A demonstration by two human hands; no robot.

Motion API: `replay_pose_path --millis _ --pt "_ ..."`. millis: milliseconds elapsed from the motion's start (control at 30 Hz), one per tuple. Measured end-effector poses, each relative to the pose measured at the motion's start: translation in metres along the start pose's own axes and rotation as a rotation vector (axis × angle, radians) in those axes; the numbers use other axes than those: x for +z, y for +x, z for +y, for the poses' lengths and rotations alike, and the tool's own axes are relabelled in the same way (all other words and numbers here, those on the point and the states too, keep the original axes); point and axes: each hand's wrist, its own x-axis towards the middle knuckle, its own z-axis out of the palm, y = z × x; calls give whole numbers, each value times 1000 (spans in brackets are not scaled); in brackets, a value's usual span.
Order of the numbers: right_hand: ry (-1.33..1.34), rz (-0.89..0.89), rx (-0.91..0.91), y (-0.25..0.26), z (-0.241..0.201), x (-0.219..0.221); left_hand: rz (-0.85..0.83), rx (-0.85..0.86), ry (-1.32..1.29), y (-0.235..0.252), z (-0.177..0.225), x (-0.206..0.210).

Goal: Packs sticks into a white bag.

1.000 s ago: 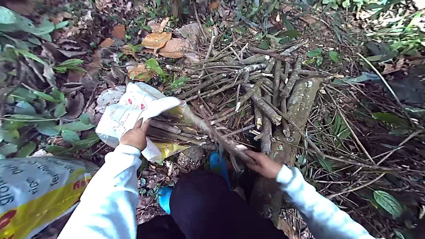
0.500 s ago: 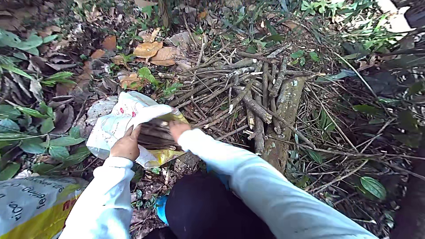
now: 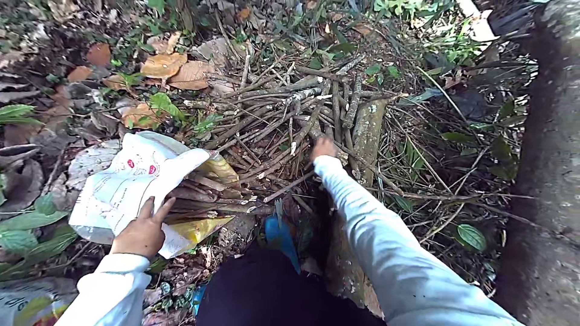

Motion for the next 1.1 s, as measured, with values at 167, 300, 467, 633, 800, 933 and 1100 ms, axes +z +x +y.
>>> replay_pose_path --millis 167,300,467,633,800,933,1100 --pt "-164 -99 46 48 65 9 -60 -72 -7 1 1 5" --pt "-272 -150 81 50 35 8 -195 -156 31 6 5 10" --pt "-227 -220 120 44 16 7 -166 -171 22 8 8 9" --pt "-134 -368 146 21 -41 -2 -158 -234 15 5 13 4" --pt "139 -412 36 -9 -4 -28 -3 -210 -56 -2 8 6" --pt "250 -514 24 -81 53 -60 28 -234 -68 -4 -4 7" --pt "441 -585 1 -185 167 -72 20 -204 -76 -8 -10 -1"
